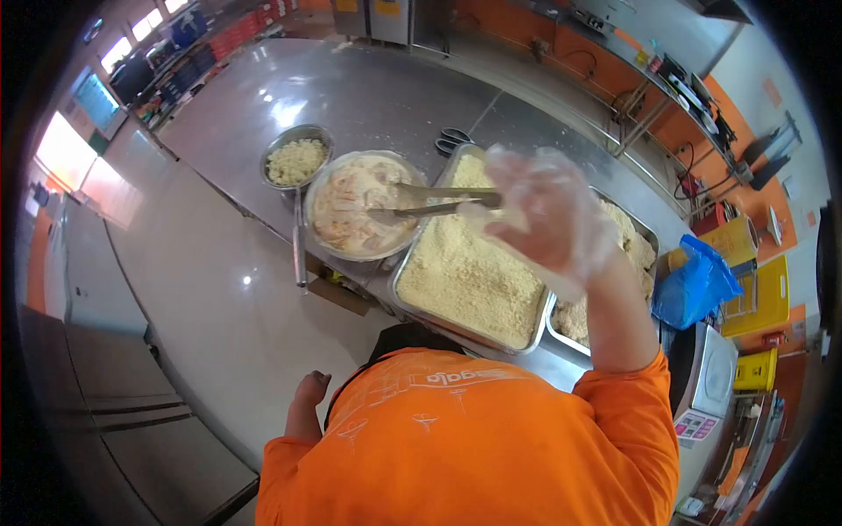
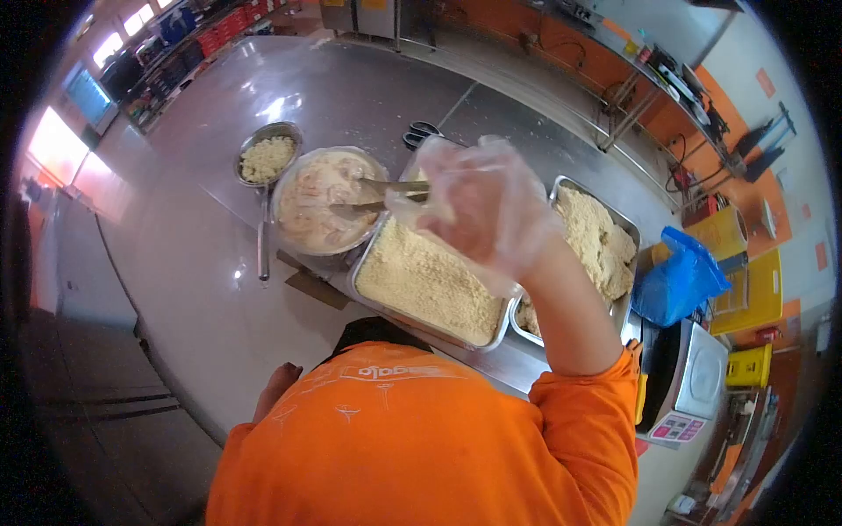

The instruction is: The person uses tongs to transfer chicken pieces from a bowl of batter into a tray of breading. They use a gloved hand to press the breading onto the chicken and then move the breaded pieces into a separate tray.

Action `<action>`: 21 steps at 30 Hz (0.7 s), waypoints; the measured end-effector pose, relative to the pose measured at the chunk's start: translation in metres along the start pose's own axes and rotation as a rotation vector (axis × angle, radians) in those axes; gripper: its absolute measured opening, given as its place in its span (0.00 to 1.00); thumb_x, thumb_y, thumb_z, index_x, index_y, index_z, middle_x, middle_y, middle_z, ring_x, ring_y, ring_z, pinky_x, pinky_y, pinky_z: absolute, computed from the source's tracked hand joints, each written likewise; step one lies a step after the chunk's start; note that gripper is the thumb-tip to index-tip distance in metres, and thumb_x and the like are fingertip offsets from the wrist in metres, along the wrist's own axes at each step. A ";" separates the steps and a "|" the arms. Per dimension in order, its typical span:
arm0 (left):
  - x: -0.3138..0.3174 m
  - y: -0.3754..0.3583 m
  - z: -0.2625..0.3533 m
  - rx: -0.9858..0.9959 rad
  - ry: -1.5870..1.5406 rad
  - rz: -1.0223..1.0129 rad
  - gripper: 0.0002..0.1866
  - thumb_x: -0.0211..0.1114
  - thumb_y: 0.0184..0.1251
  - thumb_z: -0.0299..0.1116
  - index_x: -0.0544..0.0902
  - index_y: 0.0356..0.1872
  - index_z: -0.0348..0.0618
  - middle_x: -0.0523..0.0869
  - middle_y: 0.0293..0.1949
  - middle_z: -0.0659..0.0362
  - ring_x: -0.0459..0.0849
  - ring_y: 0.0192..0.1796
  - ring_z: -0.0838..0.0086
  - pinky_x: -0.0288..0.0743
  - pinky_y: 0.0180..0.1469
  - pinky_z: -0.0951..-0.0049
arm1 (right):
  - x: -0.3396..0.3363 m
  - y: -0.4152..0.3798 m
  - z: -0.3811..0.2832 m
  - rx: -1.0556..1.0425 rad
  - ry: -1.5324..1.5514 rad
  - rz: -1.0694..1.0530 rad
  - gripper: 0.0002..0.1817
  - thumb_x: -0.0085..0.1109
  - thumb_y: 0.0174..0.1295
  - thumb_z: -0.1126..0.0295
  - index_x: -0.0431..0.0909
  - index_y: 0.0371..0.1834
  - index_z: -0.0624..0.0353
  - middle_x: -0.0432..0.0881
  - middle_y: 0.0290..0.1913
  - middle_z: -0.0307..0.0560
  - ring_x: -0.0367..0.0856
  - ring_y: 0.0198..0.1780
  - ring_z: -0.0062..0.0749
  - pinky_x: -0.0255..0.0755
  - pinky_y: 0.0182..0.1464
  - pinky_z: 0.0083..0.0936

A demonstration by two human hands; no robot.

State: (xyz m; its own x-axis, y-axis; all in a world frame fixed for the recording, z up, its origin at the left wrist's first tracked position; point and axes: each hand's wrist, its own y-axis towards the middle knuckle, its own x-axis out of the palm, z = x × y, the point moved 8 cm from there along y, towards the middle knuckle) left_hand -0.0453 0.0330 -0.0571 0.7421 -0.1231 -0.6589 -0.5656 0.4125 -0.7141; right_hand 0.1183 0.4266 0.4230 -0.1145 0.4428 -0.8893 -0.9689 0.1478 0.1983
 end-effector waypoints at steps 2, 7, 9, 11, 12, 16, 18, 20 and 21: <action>-0.004 -0.007 0.024 -0.024 -0.039 0.005 0.23 0.52 0.63 0.48 0.76 0.47 0.37 0.79 0.48 0.45 0.75 0.53 0.53 0.68 0.54 0.59 | 0.044 0.015 0.007 0.078 0.107 -0.621 0.33 0.56 0.52 0.44 0.65 0.54 0.56 0.77 0.50 0.46 0.78 0.48 0.39 0.71 0.47 0.37; -0.022 -0.013 -0.025 -0.033 -0.117 0.048 0.24 0.52 0.63 0.48 0.76 0.47 0.36 0.80 0.46 0.44 0.76 0.51 0.52 0.69 0.53 0.59 | 0.106 0.051 -0.027 0.173 0.226 -0.925 0.26 0.48 0.60 0.46 0.67 0.50 0.56 0.78 0.38 0.44 0.79 0.39 0.36 0.72 0.42 0.35; -0.019 -0.016 -0.034 -0.043 -0.135 0.032 0.24 0.52 0.63 0.48 0.76 0.47 0.36 0.79 0.46 0.44 0.76 0.51 0.52 0.69 0.53 0.59 | 0.096 0.048 -0.029 0.117 0.237 -1.055 0.26 0.48 0.59 0.46 0.67 0.50 0.55 0.79 0.35 0.44 0.79 0.39 0.37 0.73 0.43 0.34; -0.015 -0.016 -0.049 -0.045 -0.127 0.009 0.24 0.52 0.63 0.49 0.75 0.48 0.36 0.79 0.47 0.45 0.75 0.52 0.52 0.69 0.54 0.59 | 0.068 0.048 -0.017 0.217 0.175 -0.999 0.23 0.51 0.59 0.49 0.66 0.51 0.52 0.79 0.31 0.43 0.80 0.38 0.36 0.74 0.42 0.34; -0.016 -0.021 -0.052 -0.071 -0.092 -0.018 0.25 0.51 0.64 0.49 0.75 0.49 0.36 0.79 0.48 0.46 0.75 0.53 0.53 0.69 0.54 0.59 | 0.058 0.053 -0.014 0.154 0.064 -0.915 0.22 0.51 0.59 0.51 0.66 0.51 0.52 0.79 0.31 0.42 0.80 0.37 0.34 0.74 0.40 0.33; -0.002 -0.007 -0.076 -0.118 -0.009 -0.115 0.25 0.50 0.64 0.50 0.74 0.49 0.37 0.79 0.48 0.46 0.75 0.53 0.54 0.69 0.54 0.59 | 0.022 0.068 -0.025 -0.033 -0.196 -0.771 0.18 0.52 0.60 0.60 0.65 0.52 0.52 0.78 0.31 0.41 0.80 0.33 0.31 0.75 0.33 0.30; -0.006 -0.003 -0.081 -0.120 -0.005 -0.093 0.25 0.50 0.64 0.50 0.74 0.50 0.38 0.78 0.49 0.46 0.75 0.53 0.55 0.69 0.54 0.59 | -0.001 0.079 -0.050 -0.104 -0.236 -0.799 0.18 0.51 0.60 0.65 0.65 0.53 0.53 0.79 0.31 0.41 0.80 0.31 0.30 0.75 0.30 0.28; -0.023 -0.007 -0.069 -0.099 -0.044 -0.095 0.25 0.51 0.64 0.51 0.75 0.50 0.40 0.78 0.49 0.46 0.75 0.53 0.55 0.69 0.54 0.59 | -0.012 0.085 -0.071 -0.180 -0.276 -0.831 0.18 0.50 0.60 0.71 0.64 0.54 0.55 0.79 0.31 0.40 0.81 0.30 0.29 0.75 0.26 0.27; -0.029 -0.007 -0.064 -0.087 -0.064 -0.098 0.24 0.51 0.64 0.51 0.75 0.50 0.40 0.78 0.50 0.46 0.75 0.53 0.55 0.69 0.54 0.59 | -0.009 0.085 -0.079 -0.223 -0.297 -0.818 0.19 0.49 0.61 0.70 0.62 0.56 0.57 0.75 0.28 0.40 0.79 0.28 0.29 0.76 0.26 0.24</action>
State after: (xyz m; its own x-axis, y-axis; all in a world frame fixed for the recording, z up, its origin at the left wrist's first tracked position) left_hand -0.0863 -0.0240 -0.0483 0.8154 -0.0997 -0.5703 -0.5160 0.3216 -0.7940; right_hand 0.0194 0.3652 0.4157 0.6618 0.4896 -0.5678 -0.7461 0.3560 -0.5627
